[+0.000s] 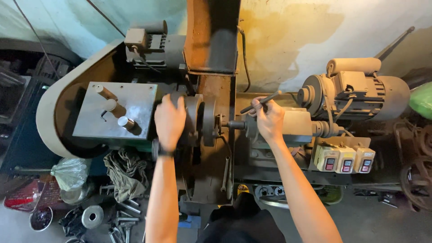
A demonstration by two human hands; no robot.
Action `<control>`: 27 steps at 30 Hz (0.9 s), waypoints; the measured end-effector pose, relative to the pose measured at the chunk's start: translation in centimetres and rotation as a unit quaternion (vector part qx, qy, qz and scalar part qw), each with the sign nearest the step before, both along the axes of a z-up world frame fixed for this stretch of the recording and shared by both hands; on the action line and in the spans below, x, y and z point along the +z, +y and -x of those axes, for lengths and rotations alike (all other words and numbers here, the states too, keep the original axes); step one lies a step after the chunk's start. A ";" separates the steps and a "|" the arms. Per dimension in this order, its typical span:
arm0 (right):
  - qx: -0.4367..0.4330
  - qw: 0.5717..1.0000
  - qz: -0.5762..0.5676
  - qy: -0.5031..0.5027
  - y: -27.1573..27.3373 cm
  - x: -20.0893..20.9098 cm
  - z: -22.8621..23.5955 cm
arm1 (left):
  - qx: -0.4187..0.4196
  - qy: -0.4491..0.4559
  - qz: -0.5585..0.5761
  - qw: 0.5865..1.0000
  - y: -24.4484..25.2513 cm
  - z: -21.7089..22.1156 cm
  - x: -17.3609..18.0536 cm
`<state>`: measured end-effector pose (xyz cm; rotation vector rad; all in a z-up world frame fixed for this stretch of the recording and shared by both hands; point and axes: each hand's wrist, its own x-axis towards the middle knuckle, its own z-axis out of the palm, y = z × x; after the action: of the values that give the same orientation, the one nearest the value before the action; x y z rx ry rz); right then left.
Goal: The person operates a metal lathe in a workshop, using a wrench to tighten the chuck and a metal rod to manually rotate the chuck. They repeatedly adjust the chuck and the tool post while the machine is running.
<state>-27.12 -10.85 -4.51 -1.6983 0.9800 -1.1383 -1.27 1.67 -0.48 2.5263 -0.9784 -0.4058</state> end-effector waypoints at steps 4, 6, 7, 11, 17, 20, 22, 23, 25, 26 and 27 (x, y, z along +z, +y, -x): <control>-0.014 1.000 -0.012 -0.009 -0.2 -0.9 -0.1 | -0.004 -0.017 0.328 0.944 6.3 3.7 -7.5; 0.006 0.999 -0.014 -0.032 -0.3 -0.8 -0.1 | 0.012 -0.079 0.490 0.868 8.2 5.8 -11.2; 0.007 0.999 -0.014 -0.032 -0.3 -0.6 -0.2 | 0.013 -0.080 0.490 0.868 9.3 6.3 -13.1; -0.006 1.000 -0.012 -0.025 -0.1 -0.1 -0.7 | 0.068 -0.010 0.409 0.910 12.1 7.8 -15.6; -0.011 1.000 0.013 -0.004 -0.2 0.2 -0.6 | -0.039 -0.162 0.442 0.881 5.9 2.9 -4.1; 0.001 1.000 0.006 -0.010 -0.3 0.0 -0.4 | -0.066 -0.084 0.318 0.942 1.9 0.8 0.8; 0.010 1.000 0.008 -0.014 -0.3 0.0 -0.2 | -0.038 -0.031 0.221 0.974 1.2 0.9 1.9; 0.002 1.000 -0.012 -0.007 -0.4 0.0 0.0 | -0.013 0.006 0.206 0.978 1.7 1.2 1.2; 0.005 0.999 -0.031 0.004 -0.9 -0.4 0.4 | 0.023 0.045 0.193 0.980 3.3 2.3 -0.7; 0.008 0.999 -0.007 -0.035 -1.1 -1.0 0.6 | 0.012 0.008 0.302 0.953 4.6 3.0 -1.8; 0.011 0.997 0.016 -0.075 -1.2 -1.6 0.7 | -0.001 -0.030 0.407 0.913 5.9 3.6 -2.9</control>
<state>-27.86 -12.10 -6.14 -1.6196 0.8520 -1.2519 -4.86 7.58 -3.36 1.7770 -0.9172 0.0877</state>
